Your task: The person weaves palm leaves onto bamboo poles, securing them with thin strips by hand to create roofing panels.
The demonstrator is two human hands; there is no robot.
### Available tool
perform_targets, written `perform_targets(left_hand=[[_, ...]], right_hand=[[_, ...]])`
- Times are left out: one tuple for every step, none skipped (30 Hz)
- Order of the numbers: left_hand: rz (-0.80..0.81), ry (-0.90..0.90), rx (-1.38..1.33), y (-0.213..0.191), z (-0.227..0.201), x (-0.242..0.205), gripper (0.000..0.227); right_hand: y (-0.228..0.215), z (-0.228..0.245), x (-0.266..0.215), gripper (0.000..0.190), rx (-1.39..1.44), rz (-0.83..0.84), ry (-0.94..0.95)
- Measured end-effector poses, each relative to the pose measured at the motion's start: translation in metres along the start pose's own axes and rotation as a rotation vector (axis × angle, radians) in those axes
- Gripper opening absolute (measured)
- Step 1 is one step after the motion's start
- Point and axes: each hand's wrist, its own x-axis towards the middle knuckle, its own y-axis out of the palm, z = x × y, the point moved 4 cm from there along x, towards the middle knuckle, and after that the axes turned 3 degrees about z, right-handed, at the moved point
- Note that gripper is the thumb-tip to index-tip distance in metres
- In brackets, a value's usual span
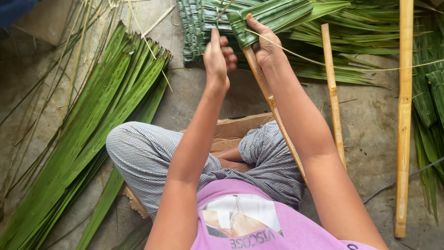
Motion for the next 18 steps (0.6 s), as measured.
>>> perform_targets(left_hand=[[-0.005, 0.004, -0.001, -0.004, 0.010, -0.015, 0.052], [0.001, -0.072, 0.094, -0.008, 0.024, -0.030, 0.062], [0.007, -0.149, 0.188, -0.011, 0.038, -0.045, 0.074], [0.006, -0.151, 0.190, -0.013, 0.053, -0.056, 0.074], [0.097, -0.150, 0.263, -0.011, 0.068, -0.067, 0.070], [0.188, -0.150, 0.333, -0.009, 0.085, -0.079, 0.066], [0.186, -0.153, 0.332, -0.007, 0.093, -0.086, 0.066], [0.217, -0.066, 0.361, -0.003, 0.096, -0.092, 0.044], [0.247, 0.021, 0.390, 0.002, 0.099, -0.099, 0.023], [0.248, 0.023, 0.388, 0.002, 0.100, -0.099, 0.023], [0.235, 0.048, 0.419, 0.003, 0.100, -0.100, 0.021], [0.226, 0.073, 0.450, 0.005, 0.100, -0.100, 0.020], [0.231, 0.076, 0.449, 0.006, 0.103, -0.099, 0.020], [0.224, 0.056, 0.427, 0.005, 0.106, -0.097, 0.019], [0.217, 0.036, 0.404, 0.003, 0.109, -0.095, 0.019], [0.218, 0.038, 0.404, 0.001, 0.111, -0.094, 0.019], [0.226, 0.016, 0.388, -0.001, 0.113, -0.093, 0.019], [0.231, -0.004, 0.371, -0.003, 0.115, -0.092, 0.018]], right_hand=[[-0.001, -0.003, 0.013, 0.028, -0.001, 0.005, 0.003], [0.000, -0.007, 0.026, 0.027, 0.017, 0.081, 0.023], [0.000, -0.011, 0.038, 0.025, 0.035, 0.156, 0.043], [0.000, -0.014, 0.046, 0.025, 0.036, 0.155, 0.045], [0.000, -0.017, 0.053, 0.024, 0.068, 0.170, 0.060], [-0.002, -0.020, 0.059, 0.024, 0.097, 0.185, 0.076], [-0.006, -0.020, 0.061, 0.024, 0.095, 0.183, 0.079], [-0.009, -0.017, 0.064, 0.026, 0.033, 0.166, 0.053], [-0.012, -0.015, 0.066, 0.028, -0.028, 0.149, 0.027], [-0.007, -0.010, 0.050, 0.028, -0.029, 0.150, 0.025], [-0.005, -0.007, 0.035, 0.034, -0.053, 0.109, 0.033], [-0.004, -0.001, 0.020, 0.041, -0.075, 0.068, 0.038], [-0.001, 0.005, 0.007, 0.041, -0.074, 0.067, 0.033], [0.001, 0.006, -0.006, 0.055, -0.099, 0.060, 0.087], [0.003, 0.006, -0.020, 0.071, -0.123, 0.053, 0.140], [-0.002, 0.007, -0.022, 0.071, -0.124, 0.055, 0.139], [-0.006, 0.006, -0.025, 0.099, -0.201, 0.102, 0.154], [-0.008, 0.005, -0.028, 0.127, -0.281, 0.151, 0.171]])
